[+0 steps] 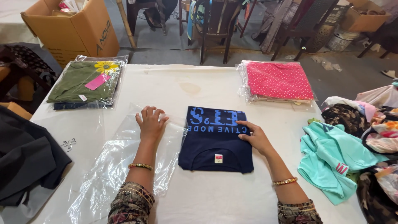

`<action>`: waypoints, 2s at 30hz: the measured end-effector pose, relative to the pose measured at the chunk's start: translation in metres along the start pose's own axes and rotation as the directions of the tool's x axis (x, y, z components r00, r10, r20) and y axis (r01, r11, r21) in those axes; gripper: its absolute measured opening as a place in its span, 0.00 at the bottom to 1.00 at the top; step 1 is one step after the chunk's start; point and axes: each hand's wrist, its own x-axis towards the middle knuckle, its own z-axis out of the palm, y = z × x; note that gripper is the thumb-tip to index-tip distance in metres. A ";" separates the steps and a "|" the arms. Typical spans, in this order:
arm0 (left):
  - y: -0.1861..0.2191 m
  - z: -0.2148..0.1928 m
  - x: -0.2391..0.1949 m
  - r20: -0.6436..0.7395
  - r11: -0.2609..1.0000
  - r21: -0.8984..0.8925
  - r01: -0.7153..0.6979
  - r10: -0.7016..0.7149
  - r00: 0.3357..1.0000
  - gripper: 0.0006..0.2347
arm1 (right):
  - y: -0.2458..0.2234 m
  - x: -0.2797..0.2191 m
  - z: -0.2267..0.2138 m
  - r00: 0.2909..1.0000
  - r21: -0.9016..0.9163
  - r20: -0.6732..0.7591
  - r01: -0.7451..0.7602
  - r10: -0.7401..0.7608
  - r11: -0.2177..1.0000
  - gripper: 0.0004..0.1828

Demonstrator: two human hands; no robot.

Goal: The person folds a navy blue t-shirt on a white table, then places it into a clear plastic bag and seals it. The person then moves the packaged shirt to a stack of other packaged shirts.

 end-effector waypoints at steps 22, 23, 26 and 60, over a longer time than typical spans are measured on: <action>0.142 0.084 0.051 0.137 0.992 0.128 -0.020 0.002 0.991 0.18 | 0.066 -0.045 -0.166 0.914 -0.497 -0.386 -0.318 0.122 0.807 0.34; 0.148 0.072 0.051 0.139 0.991 0.129 -0.023 0.005 0.990 0.18 | 0.054 -0.047 -0.159 0.913 -0.494 -0.388 -0.321 0.125 0.808 0.34; 0.156 0.049 0.037 0.204 0.986 0.160 -0.041 0.008 0.979 0.21 | 0.012 -0.053 -0.125 0.847 -0.748 -0.448 -0.180 -0.287 0.639 0.32; 0.065 0.020 0.099 0.035 0.642 -0.453 0.619 -0.681 0.732 0.07 | -0.025 0.174 0.124 0.999 -0.871 -0.004 -0.022 0.039 0.491 0.45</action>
